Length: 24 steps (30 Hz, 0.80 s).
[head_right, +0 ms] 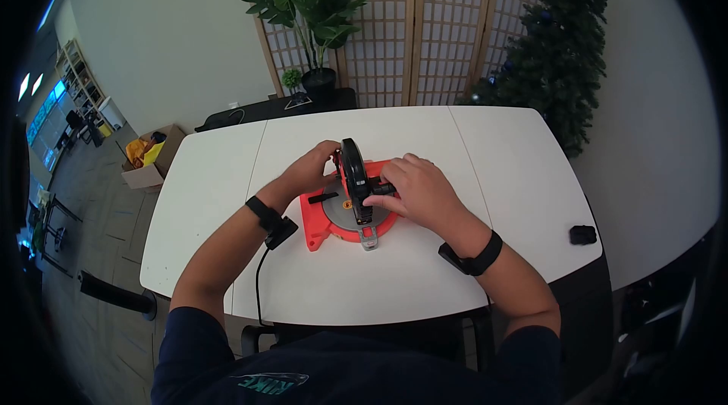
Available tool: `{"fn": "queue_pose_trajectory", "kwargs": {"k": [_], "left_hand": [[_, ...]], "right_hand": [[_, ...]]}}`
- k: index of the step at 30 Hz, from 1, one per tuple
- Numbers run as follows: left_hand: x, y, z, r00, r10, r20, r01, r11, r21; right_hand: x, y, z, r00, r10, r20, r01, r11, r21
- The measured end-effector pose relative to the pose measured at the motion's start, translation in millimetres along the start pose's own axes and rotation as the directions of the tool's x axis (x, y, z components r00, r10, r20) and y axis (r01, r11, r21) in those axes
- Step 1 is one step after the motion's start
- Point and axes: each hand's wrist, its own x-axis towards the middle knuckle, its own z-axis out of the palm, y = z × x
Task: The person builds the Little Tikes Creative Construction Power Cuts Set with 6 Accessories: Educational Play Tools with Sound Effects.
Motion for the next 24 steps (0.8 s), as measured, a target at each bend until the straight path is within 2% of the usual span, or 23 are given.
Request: {"fn": "queue_pose_trajectory", "kwargs": {"k": [2,6,9,11,18,21,23,24], "left_hand": [[-0.3,-0.1,0.0,1.0,-0.008,-0.011,0.008,1.0,0.002],[-1.6,1.6,0.2,0.999,-0.015,-0.033,0.015,1.0,-0.012],[-2.3,-0.7,2.3,0.998,-0.065,-0.027,0.064,0.998,-0.027],[-2.3,-6.3,7.8,0.995,-0.086,-0.053,0.079,0.989,-0.128],[-1.9,-14.6,11.9,0.993,-0.108,-0.039,0.101,0.985,-0.142],[-4.5,-9.2,8.9,0.988,-0.15,-0.028,0.145,0.98,-0.133],[-11.7,8.9,-0.2,0.944,-0.325,0.051,0.326,0.945,-0.024],[-14.4,13.9,-3.2,0.945,-0.324,0.051,0.326,0.945,-0.024]], "right_hand": [[6.9,-0.3,-8.2,1.0,0.023,0.018,-0.023,1.0,-0.018],[19.6,2.2,-15.7,0.999,0.027,-0.023,-0.026,0.998,0.061],[30.9,4.3,-18.8,0.994,0.084,-0.074,-0.078,0.994,0.078],[38.2,3.6,-21.2,0.993,0.094,-0.073,-0.087,0.992,0.09],[45.7,7.9,-24.1,0.99,0.136,-0.03,-0.13,0.982,0.135],[42.2,10.2,-25.0,0.989,0.147,0.009,-0.147,0.975,0.169],[39.1,10.7,-28.4,0.986,0.163,0.042,-0.168,0.965,0.2],[37.4,11.6,-29.9,0.982,0.176,0.075,-0.189,0.954,0.231]]}}
